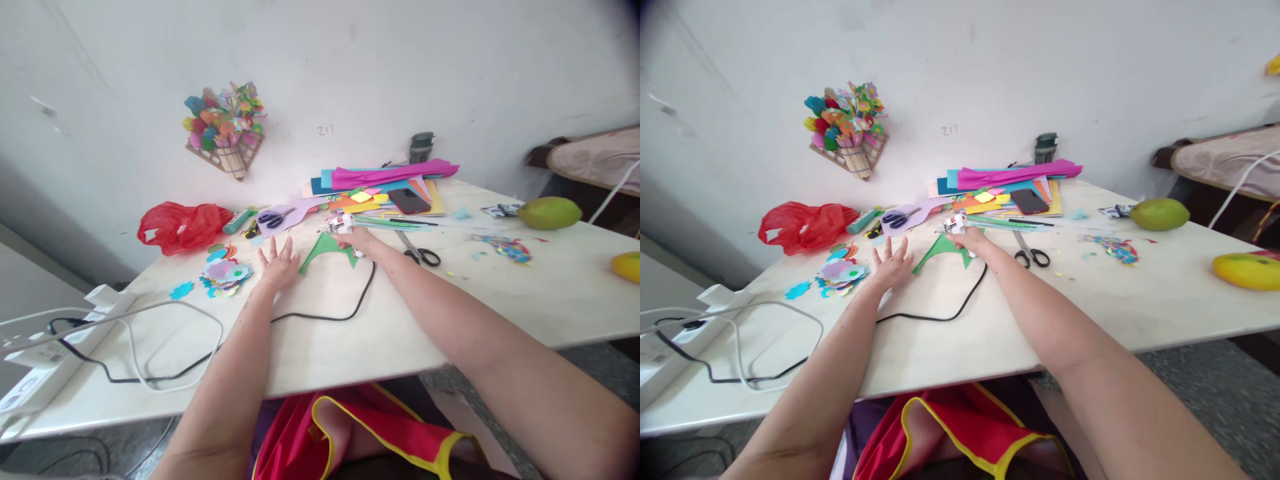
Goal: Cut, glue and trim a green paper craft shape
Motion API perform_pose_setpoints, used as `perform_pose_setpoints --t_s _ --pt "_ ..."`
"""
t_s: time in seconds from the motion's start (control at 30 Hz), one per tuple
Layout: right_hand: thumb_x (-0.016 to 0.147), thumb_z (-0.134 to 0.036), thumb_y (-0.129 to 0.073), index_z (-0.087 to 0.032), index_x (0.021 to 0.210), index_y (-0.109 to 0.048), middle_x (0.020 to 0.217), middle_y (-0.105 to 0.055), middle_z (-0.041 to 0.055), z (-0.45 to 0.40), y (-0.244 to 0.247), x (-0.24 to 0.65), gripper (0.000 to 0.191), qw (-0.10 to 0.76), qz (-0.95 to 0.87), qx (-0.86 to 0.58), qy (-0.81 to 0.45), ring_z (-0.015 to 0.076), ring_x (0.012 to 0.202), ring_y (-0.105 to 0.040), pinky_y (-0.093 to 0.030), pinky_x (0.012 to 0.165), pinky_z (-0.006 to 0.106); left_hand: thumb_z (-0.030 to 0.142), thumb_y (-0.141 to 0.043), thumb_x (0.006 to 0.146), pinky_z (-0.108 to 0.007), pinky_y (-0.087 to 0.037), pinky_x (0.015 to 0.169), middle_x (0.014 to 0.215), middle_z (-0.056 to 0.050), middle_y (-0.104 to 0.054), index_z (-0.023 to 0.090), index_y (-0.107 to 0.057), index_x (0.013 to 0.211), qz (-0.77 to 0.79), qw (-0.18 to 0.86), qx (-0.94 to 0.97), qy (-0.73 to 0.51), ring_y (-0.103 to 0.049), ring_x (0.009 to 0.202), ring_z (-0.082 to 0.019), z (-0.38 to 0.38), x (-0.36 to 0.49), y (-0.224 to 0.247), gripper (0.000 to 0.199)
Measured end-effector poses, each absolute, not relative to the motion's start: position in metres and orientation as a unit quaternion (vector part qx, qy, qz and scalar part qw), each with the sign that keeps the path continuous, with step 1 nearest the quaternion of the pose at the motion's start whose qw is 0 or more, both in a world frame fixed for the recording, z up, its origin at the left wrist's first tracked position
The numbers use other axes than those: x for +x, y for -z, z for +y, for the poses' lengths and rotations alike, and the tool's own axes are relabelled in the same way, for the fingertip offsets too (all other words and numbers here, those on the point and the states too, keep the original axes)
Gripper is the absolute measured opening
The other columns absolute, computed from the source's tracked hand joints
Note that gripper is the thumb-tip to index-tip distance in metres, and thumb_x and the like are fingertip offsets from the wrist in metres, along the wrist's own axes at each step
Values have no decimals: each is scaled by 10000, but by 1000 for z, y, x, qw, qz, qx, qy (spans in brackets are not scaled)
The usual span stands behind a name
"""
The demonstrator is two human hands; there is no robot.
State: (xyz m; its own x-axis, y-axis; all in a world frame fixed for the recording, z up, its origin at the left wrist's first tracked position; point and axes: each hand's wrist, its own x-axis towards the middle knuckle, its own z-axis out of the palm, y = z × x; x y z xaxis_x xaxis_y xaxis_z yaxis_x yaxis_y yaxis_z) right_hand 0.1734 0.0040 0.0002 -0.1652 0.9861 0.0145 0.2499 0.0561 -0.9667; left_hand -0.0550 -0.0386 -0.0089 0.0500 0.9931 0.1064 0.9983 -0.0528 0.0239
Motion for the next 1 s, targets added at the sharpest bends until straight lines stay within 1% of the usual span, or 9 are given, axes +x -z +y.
perform_pose_setpoints --t_s 0.07,0.1,0.2,0.27,0.4,0.53,0.8,0.9,1.0 --pt "716 -382 -663 -146 792 -586 814 -645 61 4 0 173 260 397 -608 -511 -459 122 665 -568 -328 391 159 444 -196 871 -619 66 1044 1510 71 -143 303 -84 1448 -708 5 -703 72 164 1365 -253 -35 -54 12 605" --pt "715 -382 -664 -145 785 -588 806 -646 61 5 1 173 258 396 -608 -513 -458 121 659 -566 -331 392 159 457 -217 859 -621 75 1041 1510 66 -138 291 -88 1450 -715 -6 -695 76 171 1361 -263 -34 -53 12 627" --pt "710 -391 -667 -144 759 -589 781 -650 60 7 2 174 264 396 -610 -514 -455 120 646 -565 -337 396 159 495 -280 824 -635 79 1029 1514 59 -108 293 -132 1446 -730 -21 -679 70 194 1349 -292 -34 -49 10 670" --pt "710 -397 -667 -143 754 -587 774 -653 61 8 3 174 270 396 -611 -512 -455 121 644 -568 -336 397 159 506 -288 817 -640 69 1027 1516 57 -88 303 -138 1443 -739 -25 -671 57 201 1343 -300 -34 -47 7 675" --pt "709 -397 -672 -145 763 -587 776 -655 60 8 4 174 272 396 -607 -517 -455 121 645 -572 -332 394 159 528 -298 808 -645 74 1020 1519 44 -50 301 -138 1443 -737 -26 -675 26 202 1338 -312 -33 -50 8 694" --pt "721 -382 -664 -148 769 -585 777 -649 59 7 2 174 251 398 -607 -517 -454 122 648 -573 -329 386 161 588 -285 793 -635 114 1011 1519 38 -9 295 -113 1446 -728 -26 -685 -1 224 1330 -309 -31 -54 11 736" --pt "747 -350 -643 -145 818 -580 794 -629 58 0 -3 173 226 393 -600 -524 -459 130 690 -574 -350 405 161 615 -234 801 -628 120 1007 1521 18 38 306 -102 1444 -730 -38 -681 -37 233 1325 -304 -40 -51 5 726" --pt "754 -333 -633 -143 810 -575 788 -627 57 0 -2 173 207 395 -598 -521 -464 128 692 -573 -342 398 159 570 -165 840 -636 70 1019 1525 27 13 309 -84 1445 -717 -37 -695 -28 194 1343 -299 -38 -56 7 663" --pt "751 -343 -633 -138 795 -578 780 -631 63 3 0 173 216 393 -600 -520 -463 128 681 -573 -341 397 159 432 -95 891 -631 -73 1037 1528 35 -14 325 -40 1442 -721 -3 -693 -6 97 1373 -279 -34 -64 11 564"
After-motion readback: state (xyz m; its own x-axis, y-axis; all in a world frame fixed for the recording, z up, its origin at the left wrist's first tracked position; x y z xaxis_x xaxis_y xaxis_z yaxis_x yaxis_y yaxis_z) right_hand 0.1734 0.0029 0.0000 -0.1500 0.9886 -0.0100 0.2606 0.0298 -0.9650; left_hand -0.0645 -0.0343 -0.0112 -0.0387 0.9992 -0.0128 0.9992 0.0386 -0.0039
